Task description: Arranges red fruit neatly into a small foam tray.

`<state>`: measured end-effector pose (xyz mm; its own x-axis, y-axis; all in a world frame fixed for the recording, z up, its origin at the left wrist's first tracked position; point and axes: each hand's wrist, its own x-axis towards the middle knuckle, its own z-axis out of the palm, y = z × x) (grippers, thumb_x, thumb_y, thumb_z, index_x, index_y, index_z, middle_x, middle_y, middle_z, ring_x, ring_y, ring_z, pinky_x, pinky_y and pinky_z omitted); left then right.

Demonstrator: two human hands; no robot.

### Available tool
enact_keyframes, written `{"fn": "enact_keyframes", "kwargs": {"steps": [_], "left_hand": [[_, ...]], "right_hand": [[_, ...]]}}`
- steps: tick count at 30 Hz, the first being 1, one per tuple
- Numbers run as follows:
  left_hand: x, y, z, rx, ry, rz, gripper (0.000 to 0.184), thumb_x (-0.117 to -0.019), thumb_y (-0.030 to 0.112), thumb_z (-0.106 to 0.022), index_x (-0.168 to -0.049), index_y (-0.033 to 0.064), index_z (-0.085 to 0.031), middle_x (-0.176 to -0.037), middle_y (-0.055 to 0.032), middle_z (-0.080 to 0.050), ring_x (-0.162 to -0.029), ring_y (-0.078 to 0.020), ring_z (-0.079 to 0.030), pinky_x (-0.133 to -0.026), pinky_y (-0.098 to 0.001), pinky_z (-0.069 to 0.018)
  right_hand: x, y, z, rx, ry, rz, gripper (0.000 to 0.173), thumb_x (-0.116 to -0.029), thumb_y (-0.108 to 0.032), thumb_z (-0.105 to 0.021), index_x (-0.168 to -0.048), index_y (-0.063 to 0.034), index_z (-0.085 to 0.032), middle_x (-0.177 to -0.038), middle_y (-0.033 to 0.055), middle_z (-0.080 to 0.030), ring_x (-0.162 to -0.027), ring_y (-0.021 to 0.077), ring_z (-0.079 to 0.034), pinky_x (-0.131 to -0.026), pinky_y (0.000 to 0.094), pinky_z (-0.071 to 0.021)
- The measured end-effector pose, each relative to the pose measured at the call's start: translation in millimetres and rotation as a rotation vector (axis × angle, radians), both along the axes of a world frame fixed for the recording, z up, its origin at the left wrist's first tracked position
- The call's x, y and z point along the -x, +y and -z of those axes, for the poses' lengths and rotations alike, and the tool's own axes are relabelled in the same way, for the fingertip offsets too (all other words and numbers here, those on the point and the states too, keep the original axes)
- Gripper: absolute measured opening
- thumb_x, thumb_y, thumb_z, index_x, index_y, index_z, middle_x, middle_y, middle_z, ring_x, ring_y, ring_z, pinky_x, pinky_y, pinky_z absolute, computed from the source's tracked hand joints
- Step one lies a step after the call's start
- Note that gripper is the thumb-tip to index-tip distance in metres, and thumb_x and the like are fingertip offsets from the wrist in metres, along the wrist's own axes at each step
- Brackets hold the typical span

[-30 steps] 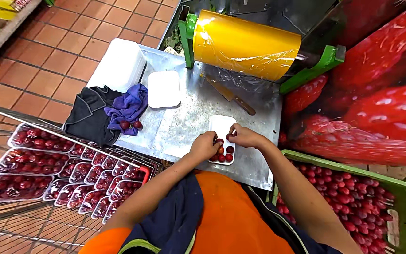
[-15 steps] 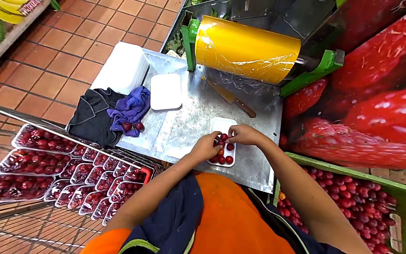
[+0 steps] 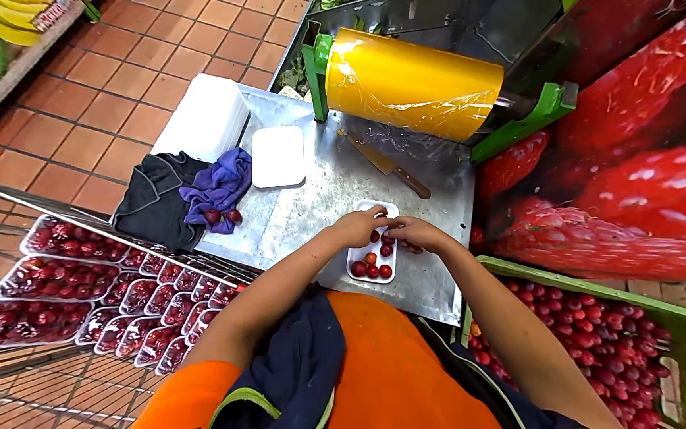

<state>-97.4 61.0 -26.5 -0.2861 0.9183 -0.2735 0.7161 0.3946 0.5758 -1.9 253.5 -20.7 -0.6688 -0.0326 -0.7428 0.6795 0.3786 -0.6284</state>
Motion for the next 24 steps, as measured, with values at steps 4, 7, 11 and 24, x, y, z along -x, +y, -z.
{"fn": "enact_keyframes", "kwargs": {"steps": [4,7,11,24], "left_hand": [[12.0,-7.5,-4.5,-0.018,0.133,0.054,0.05,-0.0852,0.012,-0.076,-0.132,0.0254,-0.066,-0.145,-0.0035,-0.056,-0.121,-0.0344,-0.061,-0.093,-0.0598,-0.0525],[14.3,-20.5,-3.4,-0.106,0.144,0.048,0.037,-0.0869,0.031,-0.08,-0.118,0.0165,-0.068,-0.137,-0.0056,-0.059,-0.123,-0.0307,-0.058,-0.099,-0.0553,-0.0491],[3.0,-35.0,-0.1,-0.166,0.012,0.025,0.02,-0.093,0.024,-0.075,-0.103,0.0076,-0.07,-0.121,-0.0083,-0.066,-0.113,-0.0262,-0.064,-0.1,-0.0494,-0.0524],[-35.2,-53.2,-0.2,0.033,-0.188,-0.481,0.03,-0.1025,0.032,-0.062,-0.114,0.0071,-0.072,-0.116,-0.0139,-0.066,-0.103,-0.0293,-0.067,-0.095,-0.0526,-0.0546]], "right_hand": [[-7.5,1.9,0.9,-0.142,0.112,-0.084,0.035,-0.102,-0.043,-0.062,-0.118,-0.0118,-0.067,-0.077,0.0067,-0.062,-0.053,0.0142,-0.048,-0.051,0.0338,-0.0431],[-14.3,4.0,3.4,-0.186,0.225,-0.14,0.034,-0.1027,-0.041,-0.061,-0.114,-0.0097,-0.07,-0.089,0.0098,-0.07,-0.072,0.0202,-0.063,-0.07,0.0452,-0.0525],[-19.7,2.8,7.5,-0.251,0.31,-0.181,0.036,-0.102,-0.044,-0.061,-0.112,-0.0111,-0.072,-0.088,0.0095,-0.072,-0.082,0.0245,-0.069,-0.08,0.0526,-0.0554],[5.8,-10.7,-18.2,-0.255,0.382,-0.131,0.039,-0.0838,-0.009,-0.075,-0.122,-0.0057,-0.067,-0.115,0.018,-0.064,-0.107,0.0321,-0.063,-0.091,0.0541,-0.0526]]}}
